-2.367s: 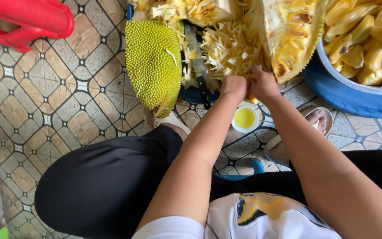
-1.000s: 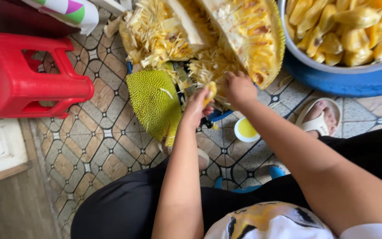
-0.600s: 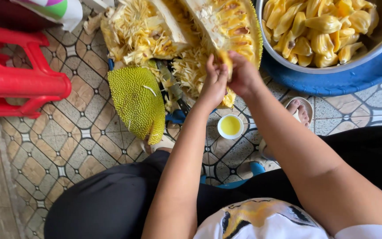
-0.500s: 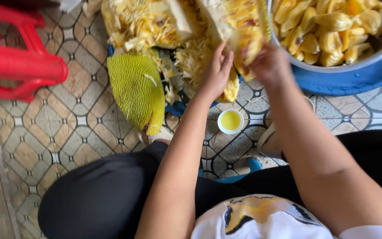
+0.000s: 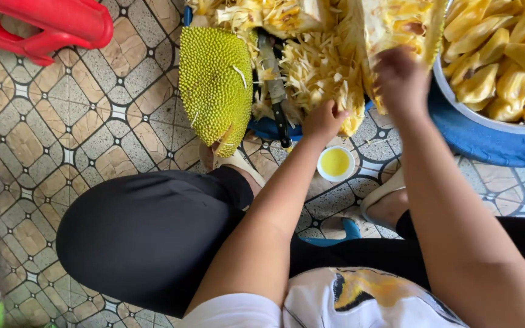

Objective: Extracting edible bulbs from a halved jackfruit using hands and a knife

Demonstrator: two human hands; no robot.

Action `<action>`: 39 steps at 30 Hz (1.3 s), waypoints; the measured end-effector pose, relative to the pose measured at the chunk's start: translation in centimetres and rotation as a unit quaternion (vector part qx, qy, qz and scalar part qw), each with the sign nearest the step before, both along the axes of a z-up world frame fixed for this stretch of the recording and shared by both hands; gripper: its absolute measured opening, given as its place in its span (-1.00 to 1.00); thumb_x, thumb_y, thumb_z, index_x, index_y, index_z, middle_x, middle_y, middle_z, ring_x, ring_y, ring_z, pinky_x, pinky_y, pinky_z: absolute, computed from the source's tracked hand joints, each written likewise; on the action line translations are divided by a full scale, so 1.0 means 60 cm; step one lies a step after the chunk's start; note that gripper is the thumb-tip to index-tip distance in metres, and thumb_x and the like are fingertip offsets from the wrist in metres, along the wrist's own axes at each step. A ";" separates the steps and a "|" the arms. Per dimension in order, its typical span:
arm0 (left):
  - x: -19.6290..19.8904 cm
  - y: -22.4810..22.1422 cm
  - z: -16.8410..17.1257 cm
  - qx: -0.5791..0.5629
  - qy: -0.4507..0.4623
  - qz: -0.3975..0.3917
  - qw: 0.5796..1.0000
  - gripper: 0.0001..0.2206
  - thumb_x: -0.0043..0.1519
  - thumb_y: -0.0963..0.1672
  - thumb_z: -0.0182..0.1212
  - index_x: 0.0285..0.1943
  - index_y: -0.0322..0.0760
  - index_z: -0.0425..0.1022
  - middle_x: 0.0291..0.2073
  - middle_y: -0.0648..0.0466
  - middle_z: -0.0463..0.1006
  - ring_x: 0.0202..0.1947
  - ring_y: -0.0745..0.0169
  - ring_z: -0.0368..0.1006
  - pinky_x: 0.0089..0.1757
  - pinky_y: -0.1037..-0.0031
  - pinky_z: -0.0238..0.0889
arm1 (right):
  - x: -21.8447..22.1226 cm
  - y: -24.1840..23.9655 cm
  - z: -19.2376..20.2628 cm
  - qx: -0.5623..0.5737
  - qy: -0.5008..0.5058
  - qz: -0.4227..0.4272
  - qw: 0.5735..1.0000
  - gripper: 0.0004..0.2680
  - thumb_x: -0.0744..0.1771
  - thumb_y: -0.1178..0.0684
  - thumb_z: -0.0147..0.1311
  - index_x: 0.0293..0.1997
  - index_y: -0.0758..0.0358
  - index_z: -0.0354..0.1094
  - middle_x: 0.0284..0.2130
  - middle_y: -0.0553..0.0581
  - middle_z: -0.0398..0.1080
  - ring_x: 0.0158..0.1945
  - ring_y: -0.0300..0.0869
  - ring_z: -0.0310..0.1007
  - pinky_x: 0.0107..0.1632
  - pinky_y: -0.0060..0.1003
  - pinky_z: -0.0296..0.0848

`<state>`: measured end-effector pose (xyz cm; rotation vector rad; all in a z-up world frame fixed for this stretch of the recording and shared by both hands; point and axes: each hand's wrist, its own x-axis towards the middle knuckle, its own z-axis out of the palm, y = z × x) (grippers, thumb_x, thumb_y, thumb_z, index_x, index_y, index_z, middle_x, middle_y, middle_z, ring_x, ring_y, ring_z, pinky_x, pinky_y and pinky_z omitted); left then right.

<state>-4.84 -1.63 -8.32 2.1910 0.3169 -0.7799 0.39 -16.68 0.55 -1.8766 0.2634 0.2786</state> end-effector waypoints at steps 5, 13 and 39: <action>-0.001 0.035 -0.042 0.019 -0.052 -0.023 0.998 -0.84 0.21 -0.03 0.15 -0.13 -0.08 0.49 -0.13 -0.03 0.65 0.08 -0.18 0.56 0.05 0.11 0.44 | -0.071 0.023 -0.249 -0.261 -0.089 0.207 0.939 -0.85 0.32 -0.05 0.23 -0.02 -0.10 0.52 -0.23 0.09 0.51 -0.17 0.15 0.58 -0.11 0.05 0.56; -0.023 0.028 -0.129 0.004 -0.056 -0.020 0.998 -0.84 0.20 -0.06 0.13 -0.40 -0.13 0.44 -0.33 -0.08 0.61 -0.11 -0.19 0.61 -0.06 0.17 0.47 | -0.118 0.003 -0.242 -0.434 -0.066 0.252 0.863 -0.85 0.40 -0.14 -0.02 0.02 -0.28 0.46 -0.23 -0.02 0.46 -0.19 -0.05 0.60 -0.16 -0.12 0.62; -0.005 0.086 -0.048 0.083 -0.066 -0.079 0.991 -0.70 0.34 -0.07 0.10 0.25 0.18 0.48 0.10 0.10 0.61 0.18 0.07 0.52 0.17 0.23 0.41 | -0.144 0.073 -0.236 -0.488 -0.264 0.382 0.739 -0.88 0.33 0.14 0.03 -0.09 0.08 0.42 -0.33 0.13 0.46 -0.27 -0.02 0.59 -0.40 -0.10 0.61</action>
